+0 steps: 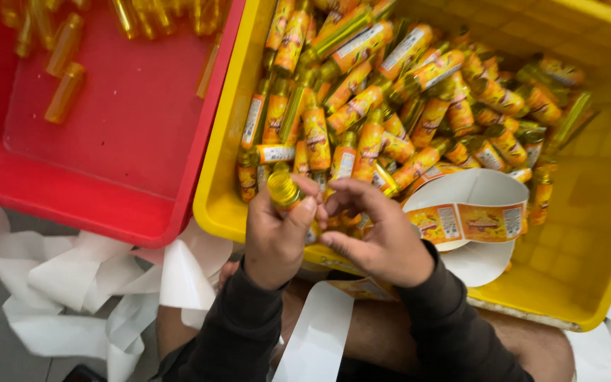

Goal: Manually applying adhesive labels to small yellow plastic tubes from a bin

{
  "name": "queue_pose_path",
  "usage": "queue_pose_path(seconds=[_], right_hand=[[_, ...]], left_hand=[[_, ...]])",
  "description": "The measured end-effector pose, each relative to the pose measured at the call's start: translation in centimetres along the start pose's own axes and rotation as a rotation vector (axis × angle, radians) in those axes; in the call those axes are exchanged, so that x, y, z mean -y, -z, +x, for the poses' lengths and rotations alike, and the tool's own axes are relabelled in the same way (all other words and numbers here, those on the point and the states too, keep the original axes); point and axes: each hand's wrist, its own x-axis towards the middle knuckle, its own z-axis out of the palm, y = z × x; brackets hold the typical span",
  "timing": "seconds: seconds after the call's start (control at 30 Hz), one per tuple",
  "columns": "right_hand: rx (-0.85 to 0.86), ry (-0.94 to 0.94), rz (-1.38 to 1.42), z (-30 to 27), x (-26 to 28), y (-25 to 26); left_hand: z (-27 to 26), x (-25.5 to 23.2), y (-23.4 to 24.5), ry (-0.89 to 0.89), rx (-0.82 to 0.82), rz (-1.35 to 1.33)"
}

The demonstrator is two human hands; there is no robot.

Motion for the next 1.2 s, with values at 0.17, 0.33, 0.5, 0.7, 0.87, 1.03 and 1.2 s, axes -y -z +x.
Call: queue_pose_path(seconds=[0.17,0.33,0.5,0.7,0.87,1.03,1.2], right_hand=[[-0.010,0.061,-0.008,0.1,-0.4,0.3],[0.060,0.063,-0.016,0.2,0.2,0.3],[0.151,0.054,-0.051,0.4,1.8,0.6],[0.091,0.068,-0.236,0.3,3.1,0.7],[0.097,0.063,-0.227,0.1,2.5,0.8],[-0.049,-0.027,-0.084,0.4,0.7,2.2],[-0.296,0.023,-0.252,-0.1,2.7,3.4]], left_hand=[[0.4,-0.5,-0.9,-0.047,0.010,0.109],[0.7,0.0,-0.8,-0.167,-0.043,-0.012],[0.7,0.3,-1.1,-0.250,-0.045,0.031],[0.3,-0.7,-0.9,-0.181,0.161,0.046],[0.9,-0.3,-1.1,-0.268,0.193,0.102],[2.1,2.7,-0.4,-0.312,-0.171,0.242],[2.1,2.5,-0.7,-0.499,-0.134,0.782]])
